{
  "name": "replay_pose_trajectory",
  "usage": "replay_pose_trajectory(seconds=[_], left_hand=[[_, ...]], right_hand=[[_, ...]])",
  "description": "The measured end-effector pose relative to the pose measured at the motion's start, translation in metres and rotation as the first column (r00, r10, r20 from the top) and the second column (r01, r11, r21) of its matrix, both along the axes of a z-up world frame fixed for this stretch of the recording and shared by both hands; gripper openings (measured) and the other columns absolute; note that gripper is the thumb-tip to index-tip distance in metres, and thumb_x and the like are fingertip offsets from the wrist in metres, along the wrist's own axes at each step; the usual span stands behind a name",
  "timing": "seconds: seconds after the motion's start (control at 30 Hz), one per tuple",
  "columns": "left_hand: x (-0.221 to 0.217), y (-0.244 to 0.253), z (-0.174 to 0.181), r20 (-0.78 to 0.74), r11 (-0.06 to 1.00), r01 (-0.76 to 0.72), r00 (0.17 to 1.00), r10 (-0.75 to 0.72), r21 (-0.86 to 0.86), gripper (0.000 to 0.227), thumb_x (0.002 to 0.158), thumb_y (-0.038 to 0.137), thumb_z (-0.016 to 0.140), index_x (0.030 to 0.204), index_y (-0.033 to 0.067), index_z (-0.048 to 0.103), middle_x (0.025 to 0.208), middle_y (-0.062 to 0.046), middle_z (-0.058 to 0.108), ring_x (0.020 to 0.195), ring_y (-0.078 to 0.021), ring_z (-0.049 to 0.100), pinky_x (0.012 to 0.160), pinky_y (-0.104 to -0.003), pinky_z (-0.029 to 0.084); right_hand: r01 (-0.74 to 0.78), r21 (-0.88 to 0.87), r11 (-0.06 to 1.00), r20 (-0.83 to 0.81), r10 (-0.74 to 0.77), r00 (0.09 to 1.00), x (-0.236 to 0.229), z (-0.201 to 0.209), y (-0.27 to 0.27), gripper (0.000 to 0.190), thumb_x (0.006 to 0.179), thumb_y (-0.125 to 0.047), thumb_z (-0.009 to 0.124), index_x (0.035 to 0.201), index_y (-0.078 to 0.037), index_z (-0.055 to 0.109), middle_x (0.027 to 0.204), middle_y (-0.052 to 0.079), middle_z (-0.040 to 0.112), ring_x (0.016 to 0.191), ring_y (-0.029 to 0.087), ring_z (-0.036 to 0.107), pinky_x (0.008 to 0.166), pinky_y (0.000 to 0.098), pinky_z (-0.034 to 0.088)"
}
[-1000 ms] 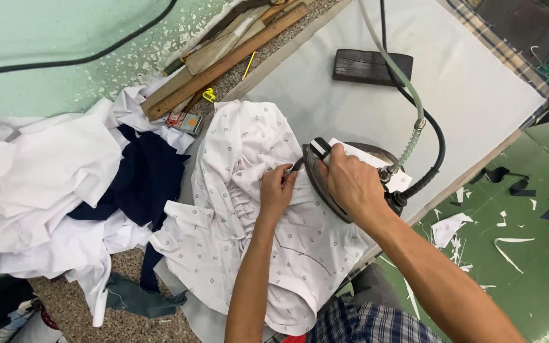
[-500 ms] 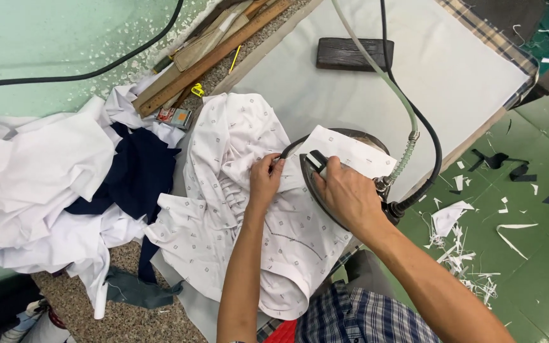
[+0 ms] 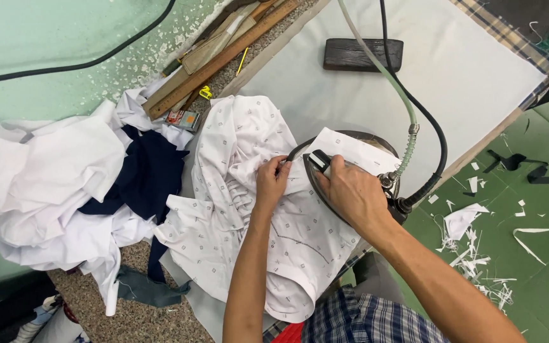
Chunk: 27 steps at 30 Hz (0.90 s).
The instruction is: The person irons a white patterned shirt on a table using a steam iron. They repeatedly smooth the fabric, reposition the shirt, and use a small wooden block to press specific areas while ironing.
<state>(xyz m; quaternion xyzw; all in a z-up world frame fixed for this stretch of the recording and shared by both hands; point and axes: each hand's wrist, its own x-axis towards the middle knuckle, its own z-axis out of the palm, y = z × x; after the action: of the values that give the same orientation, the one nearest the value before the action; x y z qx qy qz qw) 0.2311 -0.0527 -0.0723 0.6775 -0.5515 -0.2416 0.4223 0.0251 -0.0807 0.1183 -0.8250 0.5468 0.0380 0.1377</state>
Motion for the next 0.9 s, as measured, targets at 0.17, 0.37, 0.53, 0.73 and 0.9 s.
replay_pose_trajectory(seconds=[0.17,0.37,0.53,0.73,0.9], left_hand=[[0.0,0.0,0.002,-0.006,1.0,0.003,1.0,-0.003,-0.003,0.026,0.104,0.033,0.065,0.109,0.0087,0.074,0.069,-0.009,0.067,0.071,-0.0291,0.069,0.076,-0.039,0.052],[-0.004,0.002,0.013,-0.019,1.0,0.007,1.0,-0.008,-0.01,0.026,0.104,0.032,0.065,0.108,0.0079,0.074,0.069,-0.01,0.066,0.071,-0.0296,0.069,0.074,-0.039,0.053],[-0.003,-0.002,0.013,-0.016,1.0,0.004,1.0,-0.004,-0.016,0.028,0.104,0.033,0.064,0.108,0.0071,0.074,0.069,-0.013,0.066,0.072,-0.0312,0.069,0.073,-0.04,0.053],[-0.003,0.0,0.011,-0.028,1.0,0.013,1.0,-0.013,-0.001,0.03,0.106,0.033,0.062,0.11,0.0054,0.073,0.069,-0.014,0.066,0.072,-0.0309,0.069,0.072,-0.04,0.054],[-0.005,-0.001,0.013,-0.02,1.0,0.008,1.0,-0.008,-0.002,0.031,0.105,0.035,0.063,0.109,0.006,0.074,0.069,-0.014,0.066,0.071,-0.0298,0.069,0.07,-0.04,0.054]], right_hand=[[-0.016,0.005,1.0,0.012,0.016,1.0,0.003,0.005,-0.006,0.042,0.104,-0.046,0.049,0.1,-0.005,0.059,0.068,0.018,0.068,0.065,0.035,0.076,0.058,0.0448,0.061],[-0.036,0.013,0.999,0.012,0.036,0.999,0.004,0.01,-0.013,0.041,0.105,-0.045,0.049,0.1,-0.005,0.059,0.069,0.019,0.069,0.067,0.035,0.077,0.058,0.0445,0.061],[-0.053,0.017,0.998,0.005,0.053,0.999,0.006,0.019,-0.021,0.04,0.105,-0.043,0.048,0.101,-0.004,0.06,0.07,0.019,0.069,0.067,0.035,0.077,0.059,0.0448,0.062],[-0.079,0.046,0.996,0.013,0.078,0.997,0.004,0.022,-0.028,0.042,0.106,-0.042,0.047,0.104,-0.002,0.062,0.071,0.021,0.071,0.068,0.035,0.077,0.059,0.0444,0.062],[-0.119,0.052,0.992,-0.003,0.119,0.993,0.002,0.025,-0.034,0.043,0.107,-0.041,0.047,0.104,-0.001,0.063,0.069,0.021,0.07,0.067,0.034,0.078,0.057,0.0427,0.062]])
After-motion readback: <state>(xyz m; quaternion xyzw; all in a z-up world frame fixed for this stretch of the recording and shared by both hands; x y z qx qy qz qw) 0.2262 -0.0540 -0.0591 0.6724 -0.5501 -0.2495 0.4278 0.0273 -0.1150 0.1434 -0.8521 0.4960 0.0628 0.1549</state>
